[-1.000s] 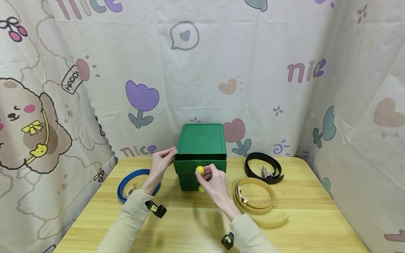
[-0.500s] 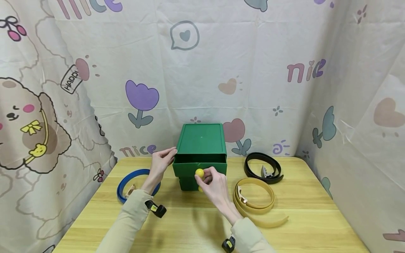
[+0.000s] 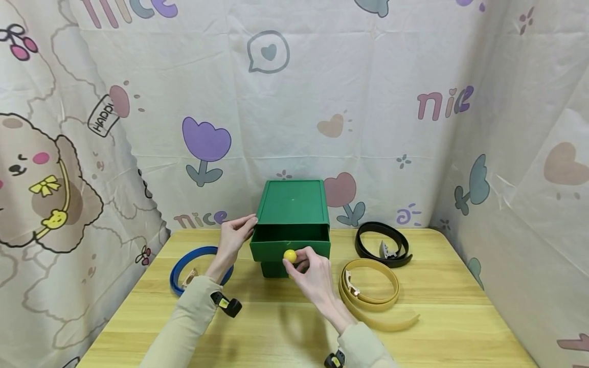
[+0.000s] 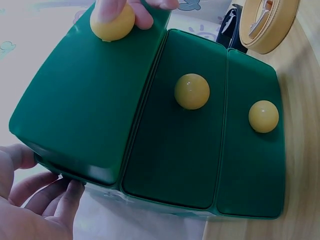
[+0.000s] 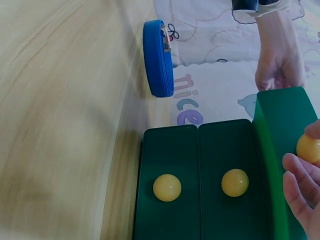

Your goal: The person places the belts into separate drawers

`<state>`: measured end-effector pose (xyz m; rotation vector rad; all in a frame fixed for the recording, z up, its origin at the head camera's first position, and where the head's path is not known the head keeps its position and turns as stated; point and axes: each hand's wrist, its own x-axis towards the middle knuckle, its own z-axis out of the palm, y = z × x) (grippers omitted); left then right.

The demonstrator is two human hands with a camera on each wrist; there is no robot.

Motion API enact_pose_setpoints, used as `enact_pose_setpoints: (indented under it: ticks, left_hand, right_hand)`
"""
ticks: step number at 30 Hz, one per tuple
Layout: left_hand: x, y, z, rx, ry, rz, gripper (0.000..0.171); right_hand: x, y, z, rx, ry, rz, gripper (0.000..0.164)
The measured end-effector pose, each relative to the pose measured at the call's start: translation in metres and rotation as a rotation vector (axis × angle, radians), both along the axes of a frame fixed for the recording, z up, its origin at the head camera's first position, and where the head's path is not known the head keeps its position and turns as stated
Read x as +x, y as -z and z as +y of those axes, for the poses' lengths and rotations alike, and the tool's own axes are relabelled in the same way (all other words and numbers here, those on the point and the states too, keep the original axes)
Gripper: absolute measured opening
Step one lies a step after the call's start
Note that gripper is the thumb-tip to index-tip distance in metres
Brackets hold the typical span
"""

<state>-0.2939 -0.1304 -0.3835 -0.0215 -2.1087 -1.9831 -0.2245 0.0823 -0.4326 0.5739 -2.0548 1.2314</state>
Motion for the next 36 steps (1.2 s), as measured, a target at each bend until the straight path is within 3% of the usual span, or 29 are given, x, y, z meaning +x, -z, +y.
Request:
enact_pose_setpoints:
  ticks: [36]
  left_hand:
    - [0.001, 0.000, -0.003, -0.015, 0.022, 0.003, 0.032]
  right_hand:
    - [0.017, 0.004, 0.006, 0.053, -0.035, 0.058, 0.022]
